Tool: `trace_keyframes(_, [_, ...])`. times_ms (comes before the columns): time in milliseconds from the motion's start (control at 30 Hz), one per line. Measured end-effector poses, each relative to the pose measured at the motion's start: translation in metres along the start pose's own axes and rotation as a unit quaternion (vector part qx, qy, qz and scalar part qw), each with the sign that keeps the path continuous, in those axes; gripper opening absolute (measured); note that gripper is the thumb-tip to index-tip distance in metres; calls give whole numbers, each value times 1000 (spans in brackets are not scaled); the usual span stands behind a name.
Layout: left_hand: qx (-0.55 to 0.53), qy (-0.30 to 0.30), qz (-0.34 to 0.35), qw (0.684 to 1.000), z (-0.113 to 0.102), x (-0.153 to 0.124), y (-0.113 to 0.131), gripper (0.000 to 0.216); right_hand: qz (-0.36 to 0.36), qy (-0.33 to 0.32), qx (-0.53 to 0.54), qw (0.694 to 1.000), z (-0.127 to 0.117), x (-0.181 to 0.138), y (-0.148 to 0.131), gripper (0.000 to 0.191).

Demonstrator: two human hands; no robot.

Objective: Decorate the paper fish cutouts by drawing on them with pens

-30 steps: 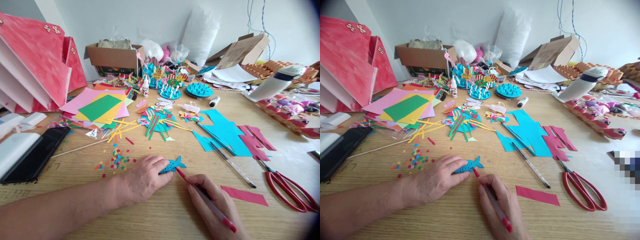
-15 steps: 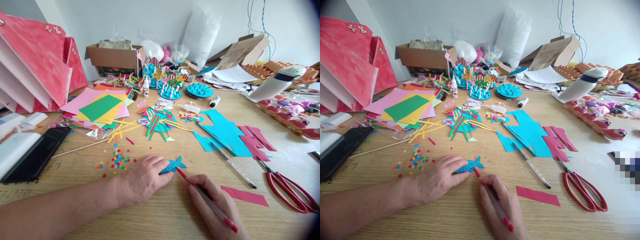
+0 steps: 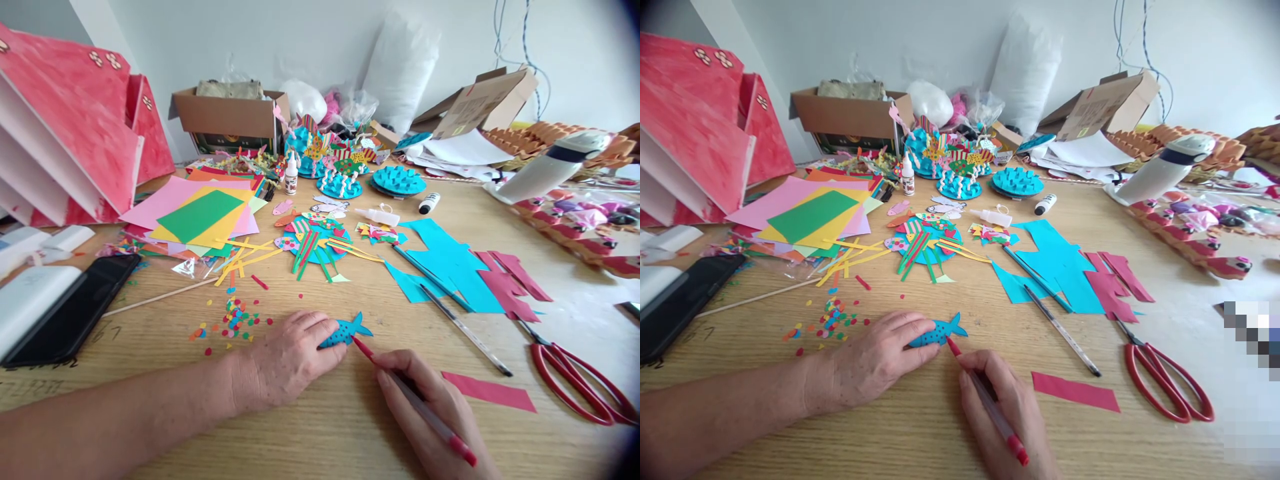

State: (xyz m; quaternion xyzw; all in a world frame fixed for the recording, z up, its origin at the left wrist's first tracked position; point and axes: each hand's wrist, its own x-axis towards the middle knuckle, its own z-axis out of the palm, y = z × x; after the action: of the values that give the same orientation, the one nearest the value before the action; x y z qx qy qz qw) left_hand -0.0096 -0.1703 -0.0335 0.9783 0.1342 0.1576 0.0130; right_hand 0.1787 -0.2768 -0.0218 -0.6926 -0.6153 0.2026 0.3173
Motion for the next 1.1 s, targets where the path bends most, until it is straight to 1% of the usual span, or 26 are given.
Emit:
trace_keyframes(233, [-3,6,3,1000,0,0,0,21,-2,2,-3,1000,1,0,0,20])
trace_keyframes(367, [-6,-14,0,1000,-1,0,0,22,21,18,24,999,2,0,-5,20])
trace_keyframes(533, [-1,-12,2,1000,-3,1,0,23,17,3,21,1000,1,0,-4,19])
trace_keyframes(733, [-6,-24,1,1000,-5,1,0,23,9,14,26,1000,2,0,-3,19])
trace_keyframes(867, [-5,-24,2,1000,-5,1,0,23,30,35,38,998,3,-1,-5,19])
trace_keyframes(1000, [1,-10,0,1000,-4,1,0,22,23,21,34,999,2,-1,-6,18])
trace_keyframes(1100, [-3,-12,2,1000,-4,2,0,22,20,20,35,999,1,0,-7,18])
